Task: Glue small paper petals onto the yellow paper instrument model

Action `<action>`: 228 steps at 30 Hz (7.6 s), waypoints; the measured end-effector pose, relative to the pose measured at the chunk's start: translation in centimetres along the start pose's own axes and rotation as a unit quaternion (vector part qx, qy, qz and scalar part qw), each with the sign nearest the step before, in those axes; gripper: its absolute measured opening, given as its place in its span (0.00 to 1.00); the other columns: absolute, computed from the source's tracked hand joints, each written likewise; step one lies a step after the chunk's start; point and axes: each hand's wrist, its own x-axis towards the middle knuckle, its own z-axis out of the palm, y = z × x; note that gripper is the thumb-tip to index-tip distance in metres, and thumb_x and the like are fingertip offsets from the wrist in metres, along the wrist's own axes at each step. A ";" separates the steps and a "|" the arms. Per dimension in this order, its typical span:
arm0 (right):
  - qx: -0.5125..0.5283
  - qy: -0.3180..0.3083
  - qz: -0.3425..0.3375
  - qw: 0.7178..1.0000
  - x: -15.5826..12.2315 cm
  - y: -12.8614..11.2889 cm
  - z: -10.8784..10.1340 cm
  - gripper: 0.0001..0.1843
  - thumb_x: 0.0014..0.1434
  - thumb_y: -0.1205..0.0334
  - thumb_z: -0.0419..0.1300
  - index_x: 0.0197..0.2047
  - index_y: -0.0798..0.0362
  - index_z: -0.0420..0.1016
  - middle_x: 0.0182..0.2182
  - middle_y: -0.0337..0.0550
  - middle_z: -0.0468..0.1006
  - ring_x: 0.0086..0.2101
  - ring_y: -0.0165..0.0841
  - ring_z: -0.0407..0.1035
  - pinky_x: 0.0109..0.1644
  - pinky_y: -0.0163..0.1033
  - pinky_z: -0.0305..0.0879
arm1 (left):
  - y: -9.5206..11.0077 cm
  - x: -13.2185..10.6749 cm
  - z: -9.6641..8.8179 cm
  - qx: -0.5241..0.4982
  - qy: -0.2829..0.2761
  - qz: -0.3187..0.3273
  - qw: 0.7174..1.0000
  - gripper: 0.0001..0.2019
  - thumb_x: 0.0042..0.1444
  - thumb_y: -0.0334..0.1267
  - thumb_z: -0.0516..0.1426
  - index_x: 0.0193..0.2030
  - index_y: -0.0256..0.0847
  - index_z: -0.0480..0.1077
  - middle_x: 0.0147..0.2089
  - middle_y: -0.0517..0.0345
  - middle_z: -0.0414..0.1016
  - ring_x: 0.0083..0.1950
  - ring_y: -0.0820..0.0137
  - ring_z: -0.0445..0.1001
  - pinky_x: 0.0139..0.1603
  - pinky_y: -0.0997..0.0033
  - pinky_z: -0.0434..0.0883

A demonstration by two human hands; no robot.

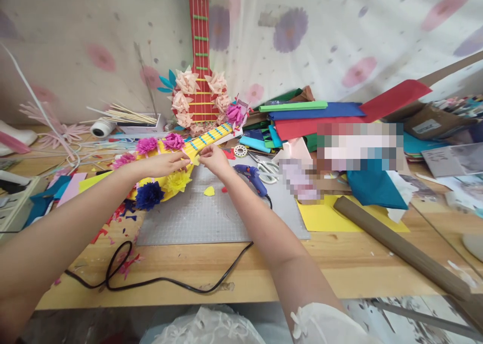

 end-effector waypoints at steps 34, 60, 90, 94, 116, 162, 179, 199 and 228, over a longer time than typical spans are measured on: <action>-0.095 -0.028 -0.142 0.985 -0.6 0.7 3.1 0.09 0.48 0.69 0.57 0.33 0.52 0.61 0.29 0.34 0.71 0.30 0.25 0.68 0.38 0.34 0.66 | -0.7 -6.6 5.5 0.124 0.183 0.194 0.956 0.17 0.59 0.41 0.48 0.52 0.37 0.65 0.51 0.46 0.71 0.52 0.63 0.70 0.52 0.61 0.68; -0.199 -0.123 -0.177 0.956 -1.1 0.2 3.7 0.05 0.48 0.70 0.56 0.30 0.53 0.64 0.27 0.34 0.72 0.29 0.25 0.68 0.36 0.32 0.64 | -1.6 -6.5 7.7 0.225 0.281 0.306 0.881 0.16 0.58 0.30 0.47 0.49 0.37 0.70 0.49 0.47 0.75 0.52 0.65 0.72 0.54 0.63 0.71; -0.130 -0.237 -0.183 0.945 -1.2 0.1 3.2 0.11 0.45 0.73 0.52 0.34 0.52 0.61 0.32 0.37 0.71 0.32 0.27 0.68 0.38 0.35 0.66 | -1.8 -6.2 7.6 0.268 0.328 0.342 0.839 0.13 0.56 0.28 0.49 0.44 0.35 0.71 0.45 0.50 0.77 0.47 0.66 0.75 0.49 0.66 0.73; -0.096 -0.239 -0.166 0.952 -1.2 -0.1 3.0 0.15 0.42 0.77 0.49 0.34 0.52 0.59 0.32 0.37 0.71 0.34 0.28 0.69 0.40 0.36 0.67 | -1.9 -6.5 7.3 0.248 0.328 0.343 0.845 0.13 0.56 0.29 0.49 0.47 0.35 0.69 0.46 0.49 0.77 0.47 0.66 0.75 0.50 0.65 0.72; -0.248 -0.057 -0.145 0.956 -5.6 3.5 -2.8 0.15 0.42 0.75 0.48 0.34 0.51 0.60 0.32 0.37 0.73 0.30 0.28 0.66 0.34 0.34 0.60 | -1.1 -3.4 3.3 -0.147 0.219 -0.099 0.960 0.25 0.58 0.52 0.39 0.53 0.39 0.61 0.39 0.51 0.75 0.44 0.62 0.72 0.46 0.62 0.65; -0.162 0.014 -0.065 0.985 -7.4 6.6 -3.8 0.14 0.48 0.65 0.59 0.39 0.50 0.60 0.29 0.34 0.74 0.29 0.27 0.68 0.37 0.36 0.63 | 5.5 0.7 16.0 -0.359 0.386 -0.009 0.850 0.14 0.52 0.33 0.55 0.46 0.41 0.61 0.32 0.58 0.72 0.33 0.72 0.71 0.39 0.67 0.69; -0.154 0.037 -0.115 0.981 -7.8 6.3 -4.1 0.12 0.50 0.65 0.55 0.39 0.50 0.60 0.31 0.36 0.72 0.30 0.28 0.66 0.36 0.36 0.61 | 5.8 0.6 15.9 -0.234 0.416 0.038 0.878 0.26 0.45 0.25 0.54 0.54 0.40 0.61 0.50 0.48 0.71 0.52 0.64 0.69 0.54 0.59 0.67; -0.334 -0.112 -0.008 0.936 -11.2 2.8 -15.1 0.10 0.49 0.54 0.59 0.28 0.52 0.67 0.25 0.37 0.71 0.27 0.29 0.63 0.31 0.35 0.57 | 5.9 1.5 15.7 -0.441 0.401 -0.007 0.803 0.12 0.49 0.33 0.57 0.42 0.41 0.63 0.32 0.59 0.70 0.33 0.74 0.71 0.38 0.70 0.70; -0.172 0.029 -0.025 0.984 -10.4 5.3 -10.5 0.18 0.47 0.48 0.62 0.36 0.51 0.75 0.27 0.42 0.76 0.31 0.35 0.70 0.34 0.39 0.66 | 6.1 3.5 16.0 -0.460 0.439 -0.031 0.771 0.13 0.46 0.32 0.58 0.39 0.40 0.62 0.29 0.62 0.69 0.29 0.75 0.70 0.32 0.74 0.67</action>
